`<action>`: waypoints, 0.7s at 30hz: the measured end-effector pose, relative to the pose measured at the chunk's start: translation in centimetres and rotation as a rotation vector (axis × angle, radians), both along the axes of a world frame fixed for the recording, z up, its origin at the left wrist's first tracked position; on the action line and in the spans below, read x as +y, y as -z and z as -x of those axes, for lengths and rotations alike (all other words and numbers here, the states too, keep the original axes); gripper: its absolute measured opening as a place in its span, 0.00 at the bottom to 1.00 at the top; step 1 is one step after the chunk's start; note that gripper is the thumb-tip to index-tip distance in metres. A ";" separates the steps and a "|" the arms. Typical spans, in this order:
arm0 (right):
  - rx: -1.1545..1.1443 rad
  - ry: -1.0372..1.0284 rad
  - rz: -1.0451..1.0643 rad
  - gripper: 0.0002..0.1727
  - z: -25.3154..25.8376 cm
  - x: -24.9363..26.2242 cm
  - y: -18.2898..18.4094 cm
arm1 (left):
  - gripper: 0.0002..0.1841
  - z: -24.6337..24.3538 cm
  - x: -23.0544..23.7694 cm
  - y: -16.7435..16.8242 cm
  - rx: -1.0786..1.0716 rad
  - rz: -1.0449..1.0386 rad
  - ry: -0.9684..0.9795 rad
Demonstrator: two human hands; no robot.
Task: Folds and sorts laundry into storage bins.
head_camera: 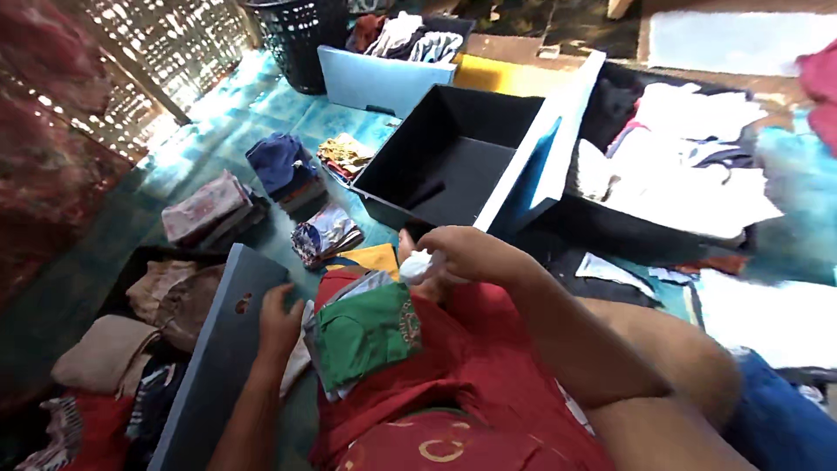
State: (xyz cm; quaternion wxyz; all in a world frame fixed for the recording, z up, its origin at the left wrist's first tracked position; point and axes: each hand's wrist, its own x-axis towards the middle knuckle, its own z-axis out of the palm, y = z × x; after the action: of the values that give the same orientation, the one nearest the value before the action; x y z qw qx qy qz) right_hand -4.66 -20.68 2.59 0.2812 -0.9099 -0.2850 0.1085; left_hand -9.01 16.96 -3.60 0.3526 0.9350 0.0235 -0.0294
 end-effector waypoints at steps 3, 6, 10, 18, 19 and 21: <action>-0.060 -0.059 -0.032 0.20 1.1 0.9 -0.5 | 0.27 -2.3 -6.7 -4.1 -0.036 0.261 0.310; -0.141 -0.043 -0.172 0.21 1.5 -0.1 -1.3 | 0.37 -4.3 -13.9 -5.7 0.175 0.349 0.627; -0.241 0.033 -0.232 0.21 1.6 -3.1 -2.1 | 0.15 -6.8 -18.6 -6.3 0.143 0.326 0.823; -0.218 -0.087 -0.492 0.13 0.8 -4.4 -2.8 | 0.17 -7.9 -20.2 -7.6 0.319 0.622 0.874; -0.223 -0.078 -0.468 0.13 0.5 -4.3 -2.7 | 0.13 -8.0 -20.0 -7.8 0.286 0.585 0.863; -0.217 -0.031 -0.380 0.13 0.3 -4.6 -2.8 | 0.08 -8.2 -19.0 -8.8 0.157 0.334 0.839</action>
State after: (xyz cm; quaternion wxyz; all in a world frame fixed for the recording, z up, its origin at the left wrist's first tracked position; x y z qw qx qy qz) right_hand -4.97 -25.24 5.40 0.4134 -0.8425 -0.3429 -0.0416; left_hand -0.82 -2.01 5.25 0.4532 0.7890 -0.3356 -0.2440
